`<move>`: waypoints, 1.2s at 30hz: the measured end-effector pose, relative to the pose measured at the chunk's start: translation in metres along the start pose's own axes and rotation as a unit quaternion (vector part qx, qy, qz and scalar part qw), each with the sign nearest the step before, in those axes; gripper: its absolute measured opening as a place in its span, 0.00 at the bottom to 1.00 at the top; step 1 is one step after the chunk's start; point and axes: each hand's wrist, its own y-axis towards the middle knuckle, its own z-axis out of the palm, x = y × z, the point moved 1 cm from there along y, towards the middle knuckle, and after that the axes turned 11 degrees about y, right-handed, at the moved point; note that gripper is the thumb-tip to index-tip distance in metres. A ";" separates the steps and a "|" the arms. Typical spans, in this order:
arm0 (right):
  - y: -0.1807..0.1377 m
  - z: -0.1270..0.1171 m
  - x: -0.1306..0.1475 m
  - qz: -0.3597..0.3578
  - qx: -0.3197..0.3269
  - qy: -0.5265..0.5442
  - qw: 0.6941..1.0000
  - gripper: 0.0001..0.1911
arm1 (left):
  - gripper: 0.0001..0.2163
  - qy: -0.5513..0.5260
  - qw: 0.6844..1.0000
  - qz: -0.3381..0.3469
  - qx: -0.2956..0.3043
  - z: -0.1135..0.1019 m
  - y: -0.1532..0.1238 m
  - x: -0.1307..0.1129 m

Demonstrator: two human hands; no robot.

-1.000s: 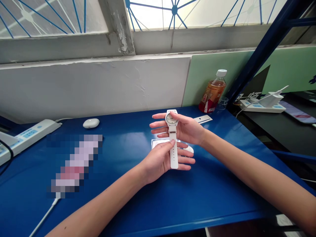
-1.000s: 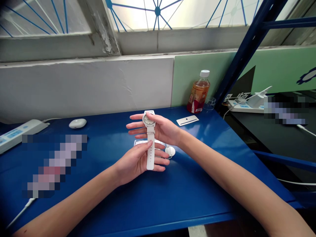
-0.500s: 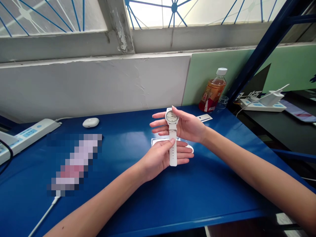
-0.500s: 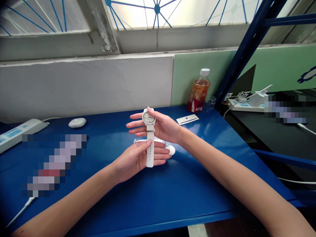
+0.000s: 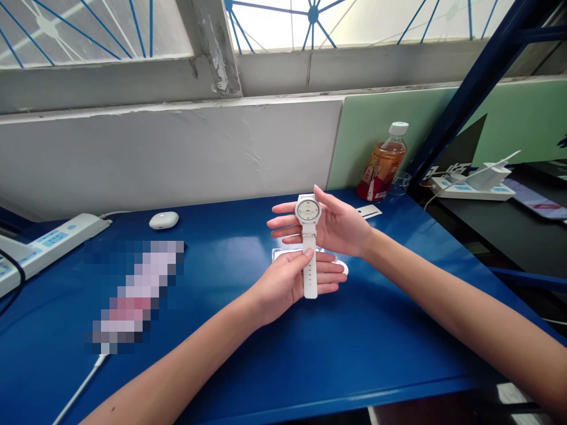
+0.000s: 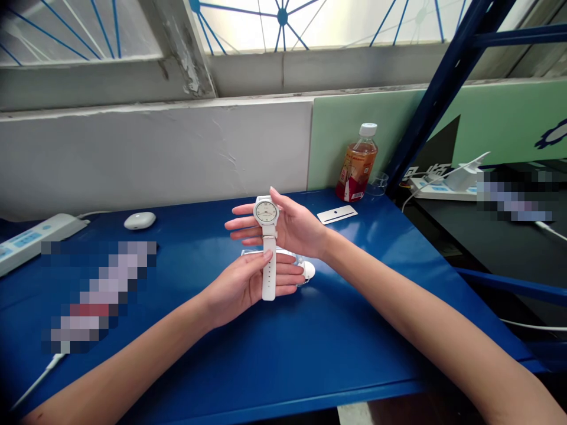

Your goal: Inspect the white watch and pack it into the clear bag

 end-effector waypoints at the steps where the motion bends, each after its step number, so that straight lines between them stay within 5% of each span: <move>1: 0.000 0.000 0.000 -0.001 0.001 0.005 1.000 0.34 | 0.15 0.000 1.000 -0.003 -0.004 0.000 0.000 0.000; 13: 0.001 -0.005 -0.002 -0.029 -0.006 0.029 0.999 0.29 | 0.15 -0.003 1.000 0.001 -0.018 0.001 0.001 -0.003; 21: 0.005 -0.011 -0.002 -0.155 -0.078 0.050 0.984 0.07 | 0.14 0.021 0.997 0.071 -0.037 -0.002 0.000 0.001; 24: 0.007 -0.014 -0.005 -0.182 -0.093 0.045 0.978 0.10 | 0.19 0.017 0.998 0.058 -0.007 0.001 -0.001 0.002; 30: 0.002 -0.007 -0.008 -0.111 -0.008 -0.005 0.994 0.16 | 0.20 0.022 0.998 0.044 0.035 0.003 -0.002 0.002; 36: 0.000 -0.005 -0.004 -0.074 0.022 -0.016 0.997 0.15 | 0.15 0.028 0.998 0.053 0.001 0.001 0.000 0.003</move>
